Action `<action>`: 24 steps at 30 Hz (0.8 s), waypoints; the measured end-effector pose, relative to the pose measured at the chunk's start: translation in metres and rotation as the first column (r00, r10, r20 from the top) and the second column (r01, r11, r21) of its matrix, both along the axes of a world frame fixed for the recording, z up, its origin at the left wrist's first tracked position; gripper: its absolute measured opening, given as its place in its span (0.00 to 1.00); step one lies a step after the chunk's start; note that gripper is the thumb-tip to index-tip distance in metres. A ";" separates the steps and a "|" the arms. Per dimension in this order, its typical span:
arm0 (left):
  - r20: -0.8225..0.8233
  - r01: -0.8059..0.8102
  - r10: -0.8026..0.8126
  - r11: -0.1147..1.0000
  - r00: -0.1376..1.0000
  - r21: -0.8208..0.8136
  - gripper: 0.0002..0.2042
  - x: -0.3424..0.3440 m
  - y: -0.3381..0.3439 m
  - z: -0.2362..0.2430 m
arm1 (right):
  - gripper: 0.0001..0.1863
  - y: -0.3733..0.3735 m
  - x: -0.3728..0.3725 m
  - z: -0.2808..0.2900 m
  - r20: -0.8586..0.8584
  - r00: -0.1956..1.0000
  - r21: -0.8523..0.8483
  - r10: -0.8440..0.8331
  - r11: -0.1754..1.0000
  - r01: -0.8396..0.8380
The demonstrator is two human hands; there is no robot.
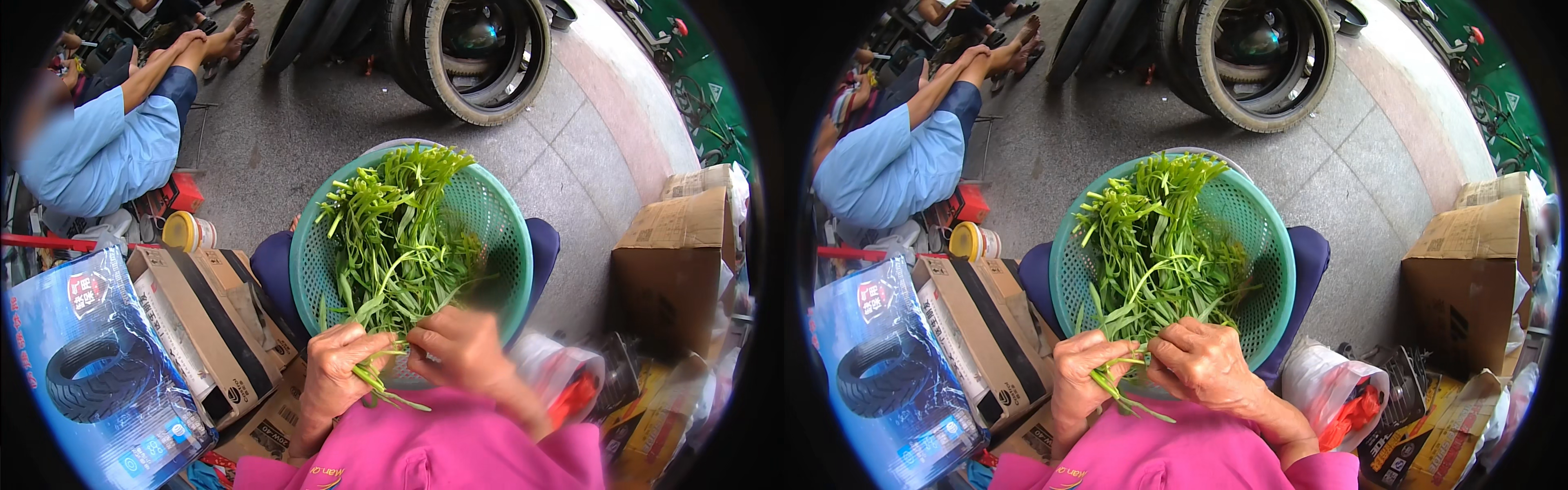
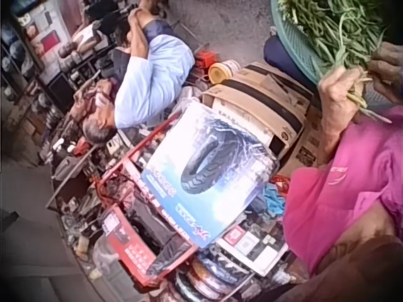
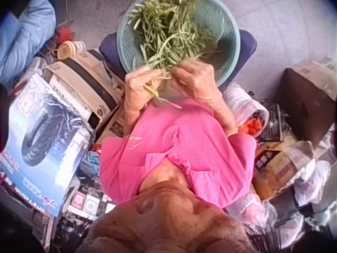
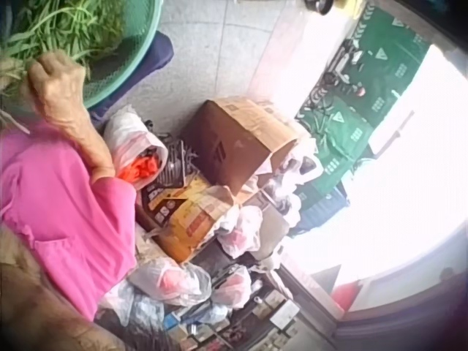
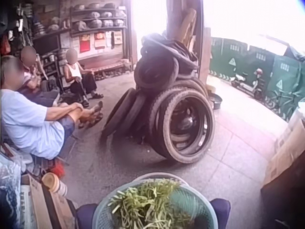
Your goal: The person sits on the ground and sorts green leafy vegetables by hand, picking up stems from a green basket, separating parts, and placing them back into the basket. The task continues throughout the clip with repetitive handling of the greens.
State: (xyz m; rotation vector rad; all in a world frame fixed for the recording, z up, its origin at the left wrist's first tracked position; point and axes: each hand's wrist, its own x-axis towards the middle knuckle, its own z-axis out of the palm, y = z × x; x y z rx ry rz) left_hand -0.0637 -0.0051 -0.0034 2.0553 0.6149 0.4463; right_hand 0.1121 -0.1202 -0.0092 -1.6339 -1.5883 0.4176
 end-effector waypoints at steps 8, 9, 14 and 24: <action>0.114 -0.022 0.068 0.932 0.991 -0.361 0.11 -0.024 -0.011 0.001 | 0.05 -0.003 0.017 -0.026 -0.465 0.735 -0.190 -0.494 0.866 0.462; 0.154 -0.055 0.121 0.925 0.981 -0.375 0.11 -0.030 -0.009 -0.007 | 0.07 -0.004 0.020 -0.028 -0.334 0.791 -0.225 -0.512 0.859 0.461; 0.218 -0.138 0.294 0.834 0.931 -0.535 0.06 -0.054 0.011 -0.002 | 0.31 0.004 0.005 -0.033 -0.021 0.972 -0.362 -0.233 0.908 0.210; 0.264 -0.268 0.557 0.695 0.787 -0.667 0.14 -0.070 0.027 -0.013 | 0.16 0.020 -0.031 -0.008 -0.097 0.992 0.010 -0.079 0.997 0.080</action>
